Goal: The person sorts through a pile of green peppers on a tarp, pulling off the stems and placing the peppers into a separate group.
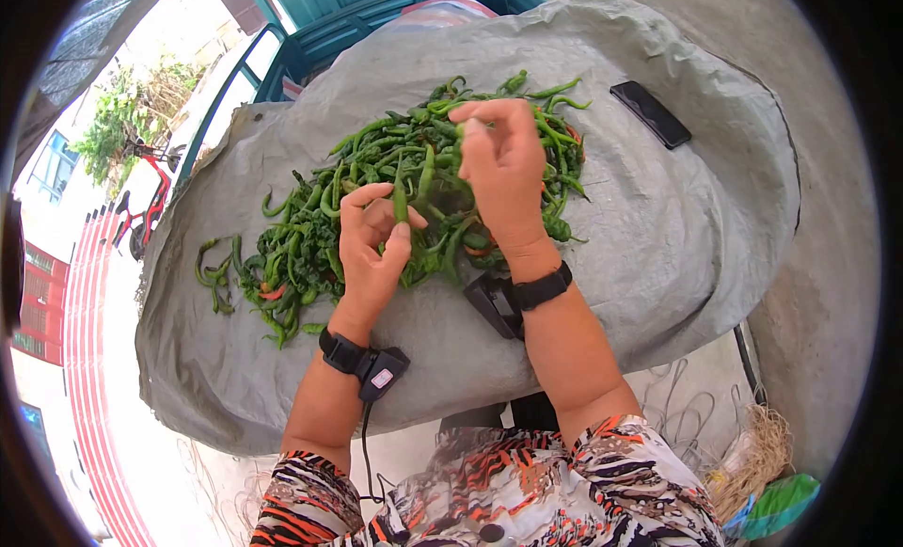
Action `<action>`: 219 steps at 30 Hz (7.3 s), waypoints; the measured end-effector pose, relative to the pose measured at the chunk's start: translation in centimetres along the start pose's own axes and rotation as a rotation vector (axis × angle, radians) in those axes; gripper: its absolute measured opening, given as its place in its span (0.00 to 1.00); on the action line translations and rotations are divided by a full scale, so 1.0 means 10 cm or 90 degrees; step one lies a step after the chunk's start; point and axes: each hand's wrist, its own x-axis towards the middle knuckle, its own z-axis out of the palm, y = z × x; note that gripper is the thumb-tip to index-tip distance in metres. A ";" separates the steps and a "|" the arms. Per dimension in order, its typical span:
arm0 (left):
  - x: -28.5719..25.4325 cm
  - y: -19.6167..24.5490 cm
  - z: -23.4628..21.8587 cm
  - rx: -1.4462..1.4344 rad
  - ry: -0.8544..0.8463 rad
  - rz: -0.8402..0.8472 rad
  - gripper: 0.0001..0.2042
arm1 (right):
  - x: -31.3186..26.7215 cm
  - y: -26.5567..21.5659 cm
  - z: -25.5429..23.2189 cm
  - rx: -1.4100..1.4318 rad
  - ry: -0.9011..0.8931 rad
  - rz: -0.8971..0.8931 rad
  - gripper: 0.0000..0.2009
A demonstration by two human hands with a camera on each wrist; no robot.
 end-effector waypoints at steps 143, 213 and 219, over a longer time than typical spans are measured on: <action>0.15 -0.32 -0.01 0.303 0.167 0.005 0.25 | -0.05 0.19 -0.04 -0.762 -0.353 -0.303 0.04; 0.13 -0.13 -0.06 0.362 0.143 0.117 0.20 | -0.11 0.20 0.13 -0.272 -0.205 -0.104 0.10; 0.13 -0.12 -0.03 0.338 0.143 0.159 0.20 | -0.14 0.29 0.12 -0.211 -0.096 -0.007 0.08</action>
